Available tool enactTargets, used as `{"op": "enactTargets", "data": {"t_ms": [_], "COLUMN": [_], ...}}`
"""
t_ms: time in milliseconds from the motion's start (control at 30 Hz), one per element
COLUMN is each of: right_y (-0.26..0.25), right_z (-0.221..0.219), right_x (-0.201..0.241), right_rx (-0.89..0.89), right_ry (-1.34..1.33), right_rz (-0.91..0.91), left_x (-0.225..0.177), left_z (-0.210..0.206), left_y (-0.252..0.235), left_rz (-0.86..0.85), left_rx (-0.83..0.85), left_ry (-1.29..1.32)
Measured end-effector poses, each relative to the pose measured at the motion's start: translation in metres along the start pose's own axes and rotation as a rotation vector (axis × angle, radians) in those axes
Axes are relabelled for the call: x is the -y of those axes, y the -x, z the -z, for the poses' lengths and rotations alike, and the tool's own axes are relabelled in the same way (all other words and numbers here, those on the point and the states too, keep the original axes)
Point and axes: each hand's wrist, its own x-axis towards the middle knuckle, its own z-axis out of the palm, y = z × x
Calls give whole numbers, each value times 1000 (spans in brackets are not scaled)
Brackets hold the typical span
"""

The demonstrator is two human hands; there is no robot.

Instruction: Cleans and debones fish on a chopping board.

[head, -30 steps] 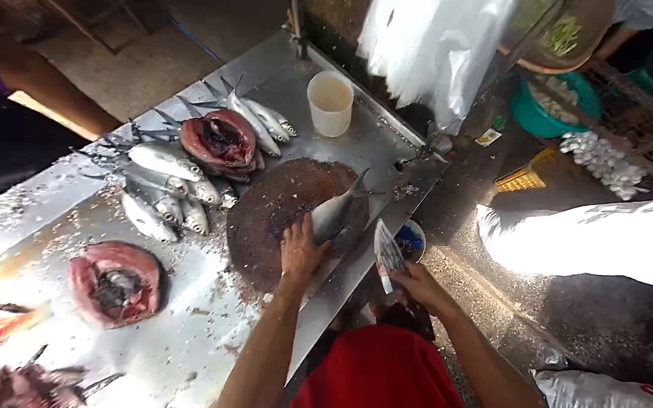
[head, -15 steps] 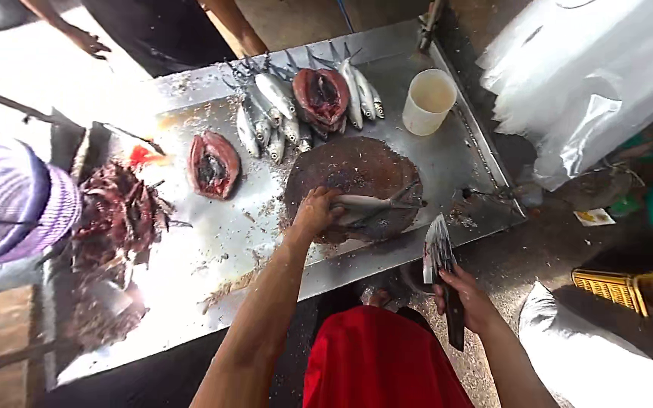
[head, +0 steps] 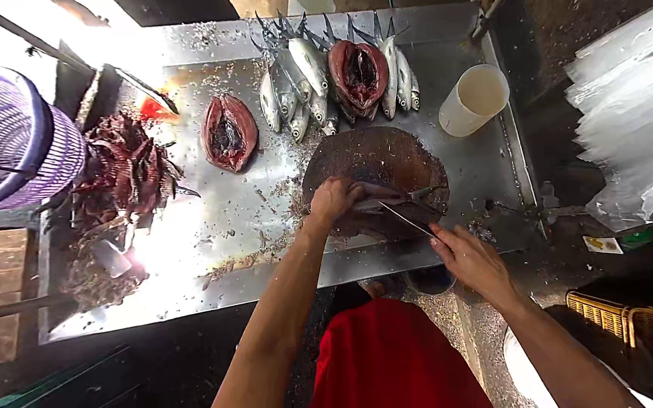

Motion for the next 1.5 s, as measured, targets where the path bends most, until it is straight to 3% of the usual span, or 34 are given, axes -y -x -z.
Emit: {"op": "enactTargets", "data": {"t_ms": [333,600,900,1067,1267,1500], "right_y": [-69,-74,-41,-21,-61,-85], "right_z": [6,8,13,19,20,18], "right_x": [39,9,-39,-12,29,26], "right_rx": [128,162,116,103,115,178], "right_ry": [225,247,214,167,235,263], "right_rz": [28,-27,-110,-83,42,17], "left_x": [1,-3,-12,-13,-10,-10], "left_z": [0,0,10,13,8,11], "left_y": [-1,-7,-11,-11,-9,-12], "left_rz": [-14,-10,67,76,54,88], "left_rx": [2,21,70,95,64,92], "left_ry": [-8,-25,-50,-45,-49,-43]}}
